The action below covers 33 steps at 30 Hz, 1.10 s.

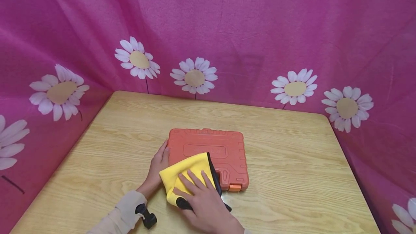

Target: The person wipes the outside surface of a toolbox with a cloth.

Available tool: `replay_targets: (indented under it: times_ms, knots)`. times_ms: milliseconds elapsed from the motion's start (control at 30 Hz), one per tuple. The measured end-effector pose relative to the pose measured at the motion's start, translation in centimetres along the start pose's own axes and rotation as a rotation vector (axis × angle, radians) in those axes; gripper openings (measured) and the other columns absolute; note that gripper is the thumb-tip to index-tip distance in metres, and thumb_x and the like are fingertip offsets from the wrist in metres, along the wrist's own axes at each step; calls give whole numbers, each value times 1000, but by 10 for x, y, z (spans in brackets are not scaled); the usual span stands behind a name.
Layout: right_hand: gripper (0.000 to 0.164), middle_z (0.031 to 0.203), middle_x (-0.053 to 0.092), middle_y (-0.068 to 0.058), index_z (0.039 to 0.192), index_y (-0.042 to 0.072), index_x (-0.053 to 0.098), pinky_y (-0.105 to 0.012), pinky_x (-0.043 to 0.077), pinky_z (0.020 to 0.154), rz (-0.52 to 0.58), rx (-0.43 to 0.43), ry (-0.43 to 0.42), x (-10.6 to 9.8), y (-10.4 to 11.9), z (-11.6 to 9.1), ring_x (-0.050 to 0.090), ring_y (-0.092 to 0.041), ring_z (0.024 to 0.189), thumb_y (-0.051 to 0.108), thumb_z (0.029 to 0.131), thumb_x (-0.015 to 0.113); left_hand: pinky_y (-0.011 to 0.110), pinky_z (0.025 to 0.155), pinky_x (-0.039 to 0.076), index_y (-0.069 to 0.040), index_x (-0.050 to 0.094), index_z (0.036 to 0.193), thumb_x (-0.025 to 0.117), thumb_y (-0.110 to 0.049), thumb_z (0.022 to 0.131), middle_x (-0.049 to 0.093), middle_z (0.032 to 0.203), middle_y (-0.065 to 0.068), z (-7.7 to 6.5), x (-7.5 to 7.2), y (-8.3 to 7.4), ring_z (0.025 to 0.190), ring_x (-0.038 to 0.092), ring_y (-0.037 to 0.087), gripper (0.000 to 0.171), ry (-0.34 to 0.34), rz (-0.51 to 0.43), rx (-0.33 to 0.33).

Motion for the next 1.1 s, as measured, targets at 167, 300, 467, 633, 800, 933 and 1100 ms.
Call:
replay_targets:
  times_ms: [167, 300, 467, 633, 800, 933, 1100]
  knots:
    - [40, 159, 34, 1, 139, 31, 61, -58, 22, 115, -20, 21, -7, -2, -6, -12, 23, -26, 149, 42, 104, 47, 53, 114, 29, 2, 31, 154, 34, -21, 111, 41, 152, 21, 1, 0, 2, 141, 36, 37, 49, -6, 35, -11]
    - [40, 158, 37, 1, 139, 32, 62, -55, 18, 116, -57, 33, -11, -4, -12, -20, 27, -28, 147, 43, 102, 51, 52, 114, 28, 3, 31, 154, 34, -21, 111, 39, 153, 20, 1, 0, 1, 142, 33, 37, 49, -11, 59, -18]
    - [40, 154, 43, 0, 135, 33, 65, -49, 8, 116, -123, 39, -47, -5, -19, -31, 31, -29, 145, 49, 100, 53, 51, 115, 27, 2, 30, 154, 32, -21, 111, 38, 154, 20, 1, 0, 2, 143, 31, 36, 49, -7, 55, -15]
    - [40, 151, 48, -1, 130, 32, 69, -47, 6, 118, -160, 53, -104, -9, -21, -40, 34, -30, 143, 51, 97, 55, 50, 115, 27, 2, 29, 155, 31, -21, 111, 36, 156, 19, 1, 0, -1, 144, 30, 35, 49, 0, 48, -22]
    - [38, 148, 51, -2, 126, 30, 71, -48, 7, 118, -178, 70, -123, -16, -26, -49, 37, -34, 141, 49, 98, 54, 51, 115, 26, 3, 28, 155, 31, -21, 111, 35, 156, 20, 1, 1, -3, 144, 30, 36, 50, 9, 50, -34]
    - [38, 147, 53, -4, 124, 28, 72, -48, 6, 119, -205, 48, -174, -20, -33, -58, 39, -36, 139, 45, 94, 58, 51, 115, 26, 3, 28, 155, 30, -22, 111, 35, 156, 20, 1, 0, -5, 144, 30, 36, 50, 11, 63, -46]
    - [38, 146, 53, -5, 122, 27, 73, -48, 5, 120, -208, 49, -215, -23, -41, -68, 39, -36, 138, 42, 90, 59, 51, 116, 26, 3, 28, 155, 30, -20, 111, 35, 156, 21, 1, -1, -10, 144, 29, 37, 50, 15, 60, -48]
Point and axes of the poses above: each hand's wrist, its own z-axis towards the middle knuckle, its own x-axis out of the palm, y = z × x, the point moved 1 cm from there along z, towards the middle knuckle
